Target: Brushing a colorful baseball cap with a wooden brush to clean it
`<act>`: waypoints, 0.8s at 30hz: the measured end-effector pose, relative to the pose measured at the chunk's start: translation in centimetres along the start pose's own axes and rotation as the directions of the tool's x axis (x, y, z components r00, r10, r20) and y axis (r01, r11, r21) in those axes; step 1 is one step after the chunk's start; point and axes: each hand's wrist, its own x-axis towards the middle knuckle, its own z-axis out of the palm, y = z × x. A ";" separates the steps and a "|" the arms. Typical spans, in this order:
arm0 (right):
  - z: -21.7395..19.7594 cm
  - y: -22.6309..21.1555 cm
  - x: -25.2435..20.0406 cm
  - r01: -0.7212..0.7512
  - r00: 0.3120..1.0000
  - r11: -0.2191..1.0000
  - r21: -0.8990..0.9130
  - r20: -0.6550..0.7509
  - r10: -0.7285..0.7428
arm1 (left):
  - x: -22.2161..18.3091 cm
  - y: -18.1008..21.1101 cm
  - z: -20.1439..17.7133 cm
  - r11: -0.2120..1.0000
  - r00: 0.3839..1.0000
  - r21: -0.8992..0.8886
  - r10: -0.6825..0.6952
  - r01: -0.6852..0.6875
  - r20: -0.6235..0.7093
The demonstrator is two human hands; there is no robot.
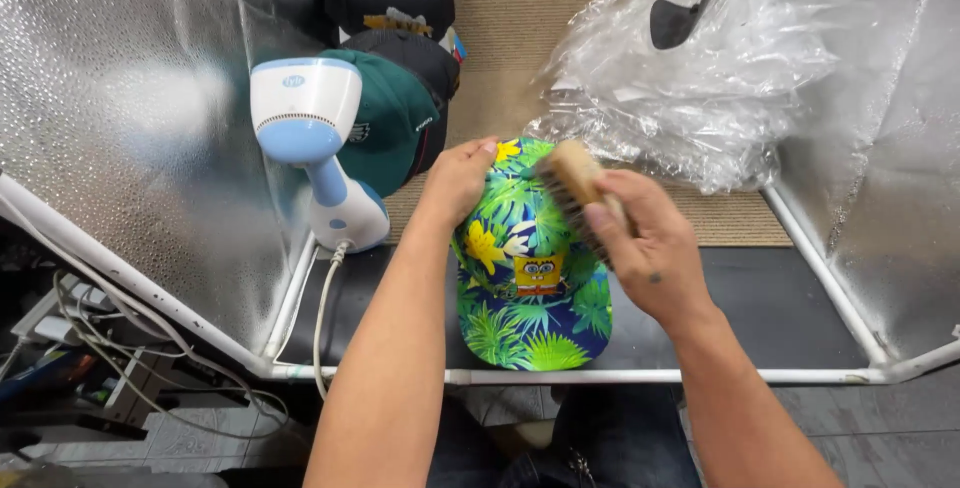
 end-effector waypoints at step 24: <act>0.2 0.8 7.3 -0.115 0.964 0.971 -0.210 0.213 0.160 | 0.8 -0.9 0.4 1.000 1.000 -0.001 0.022 -0.022 -0.023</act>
